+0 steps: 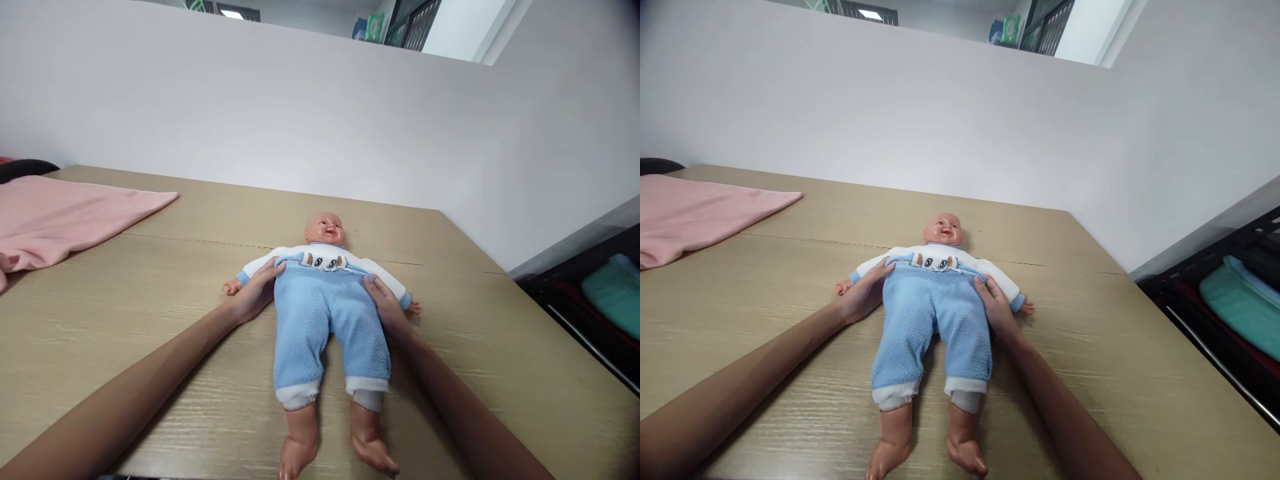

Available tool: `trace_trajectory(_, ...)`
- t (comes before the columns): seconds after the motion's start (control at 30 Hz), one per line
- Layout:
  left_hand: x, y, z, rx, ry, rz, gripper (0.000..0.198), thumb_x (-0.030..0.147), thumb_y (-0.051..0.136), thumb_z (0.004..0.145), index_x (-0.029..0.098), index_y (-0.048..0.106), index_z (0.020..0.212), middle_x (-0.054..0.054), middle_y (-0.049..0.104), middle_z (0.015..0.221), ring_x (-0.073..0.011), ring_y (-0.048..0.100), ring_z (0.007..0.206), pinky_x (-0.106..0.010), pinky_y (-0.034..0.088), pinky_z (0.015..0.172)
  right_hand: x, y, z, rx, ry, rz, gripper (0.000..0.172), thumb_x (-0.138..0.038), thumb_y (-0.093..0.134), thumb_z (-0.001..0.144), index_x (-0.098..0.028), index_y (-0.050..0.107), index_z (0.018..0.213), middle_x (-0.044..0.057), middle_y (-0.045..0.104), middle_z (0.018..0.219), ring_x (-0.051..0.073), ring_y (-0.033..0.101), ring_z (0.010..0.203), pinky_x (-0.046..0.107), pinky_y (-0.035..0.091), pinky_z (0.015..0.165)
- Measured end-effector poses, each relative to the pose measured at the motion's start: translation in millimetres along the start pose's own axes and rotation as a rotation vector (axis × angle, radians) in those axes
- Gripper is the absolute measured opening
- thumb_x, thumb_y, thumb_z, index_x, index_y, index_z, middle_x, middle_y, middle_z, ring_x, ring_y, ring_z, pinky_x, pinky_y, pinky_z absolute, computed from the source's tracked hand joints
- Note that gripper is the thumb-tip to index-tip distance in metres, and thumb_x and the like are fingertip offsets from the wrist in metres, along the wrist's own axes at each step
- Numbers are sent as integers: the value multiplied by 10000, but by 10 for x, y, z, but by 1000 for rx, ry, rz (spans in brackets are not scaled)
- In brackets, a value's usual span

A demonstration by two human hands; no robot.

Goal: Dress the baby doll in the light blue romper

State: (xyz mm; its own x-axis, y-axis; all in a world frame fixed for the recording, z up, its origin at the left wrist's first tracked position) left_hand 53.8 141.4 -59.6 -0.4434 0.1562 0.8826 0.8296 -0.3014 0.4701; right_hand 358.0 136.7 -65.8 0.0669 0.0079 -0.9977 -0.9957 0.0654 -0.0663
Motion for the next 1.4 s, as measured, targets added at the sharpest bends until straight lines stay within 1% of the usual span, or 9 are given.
trace_trajectory(0.4, -10, -120, -12, 230, 272, 259, 278, 504, 744, 961, 233, 691, 990, -7, 646, 976, -213, 577, 982, -320, 445, 951, 63, -140, -62, 250, -178, -130, 431, -540, 809, 812, -246, 649, 1083, 95, 713, 1132, 296, 678, 1121, 521, 525, 1090)
trace_trajectory(0.57, 86, -73, -40, 224, 335, 297, 347, 568, 747, 945, 229, 675, 954, -17, 623, 927, -227, 557, 944, -342, 441, 924, -240, -135, -239, 368, -359, -270, 278, -468, 718, 945, -263, 617, 1104, 75, 674, 1111, 252, 659, 990, 474, 564, 963)
trace_trajectory(0.7, 79, -34, -22, 167, 253, 333, 423, 630, 750, 931, 213, 683, 944, -12, 600, 887, -209, 514, 864, -319, 407, 805, -812, 229, -117, 154, -486, -409, 183, -439, 664, 997, -270, 645, 1064, 75, 706, 1075, 273, 717, 959, 449, 581, 886)
trace_trajectory(0.87, 63, -58, -13, 155, 283, 381, 392, 604, 719, 975, 212, 701, 981, -26, 634, 947, -218, 541, 918, -325, 417, 850, -1448, 1004, 465, -239, -641, -567, 164, -381, 604, 1038, -246, 696, 1042, 85, 770, 1090, 276, 729, 1031, 420, 579, 913)
trace_trajectory(0.97, 62, -60, -42, 200, 311, 417, 381, 603, 690, 997, 222, 689, 993, -23, 619, 934, -211, 526, 884, -321, 419, 818, -1386, 1546, 867, -646, -594, -791, 183, -318, 616, 1029, -230, 755, 1109, 79, 808, 1115, 268, 737, 1054, 423, 568, 951)
trace_trajectory(1.07, 65, -45, -80, 220, 337, 464, 322, 557, 678, 1023, 235, 693, 1001, -29, 640, 950, -221, 551, 914, -333, 430, 839, -1113, 1982, 1053, -1069, -662, -1020, 316, -149, 784, 849, -217, 780, 1158, 107, 796, 1242, 294, 718, 1175, 402, 548, 997)
trace_trajectory(1.13, 59, -39, -97, 226, 347, 484, 301, 545, 680, 1025, 245, 706, 1015, -40, 667, 969, -236, 577, 936, -354, 444, 861, -958, 2143, 1087, -1117, -666, -1075, 390, -113, 817, 798, -219, 782, 1172, 107, 803, 1205, 293, 736, 1104, 370, 553, 911)
trace_trajectory(1.27, 34, -41, -110, 233, 371, 496, 269, 517, 660, 1044, 257, 729, 1027, -63, 702, 982, -253, 613, 940, -387, 465, 845, -841, 2188, 989, -952, -655, -1116, 314, -176, 703, 912, -198, 738, 1224, 141, 772, 1169, 296, 730, 995, 361, 513, 794)
trace_trajectory(1.4, 42, -17, -159, 202, 491, 616, 154, 402, 667, 1058, 279, 757, 1039, -62, 712, 937, -243, 634, 881, -392, 477, 797, -906, 2001, 959, -756, -577, -787, 428, -79, 563, 819, -219, 682, 1206, 81, 720, 1180, 251, 677, 1034, 352, 498, 886)
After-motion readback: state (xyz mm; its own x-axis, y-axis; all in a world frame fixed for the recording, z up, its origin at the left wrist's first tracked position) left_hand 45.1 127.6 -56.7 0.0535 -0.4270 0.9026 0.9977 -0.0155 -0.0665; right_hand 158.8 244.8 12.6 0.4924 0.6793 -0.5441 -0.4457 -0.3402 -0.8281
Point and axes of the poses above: each hand's wrist, its own z-axis towards the middle knuckle, its own y-axis out of the palm, x = y × z, the point moved 3 cm from there along z, towards the middle knuckle
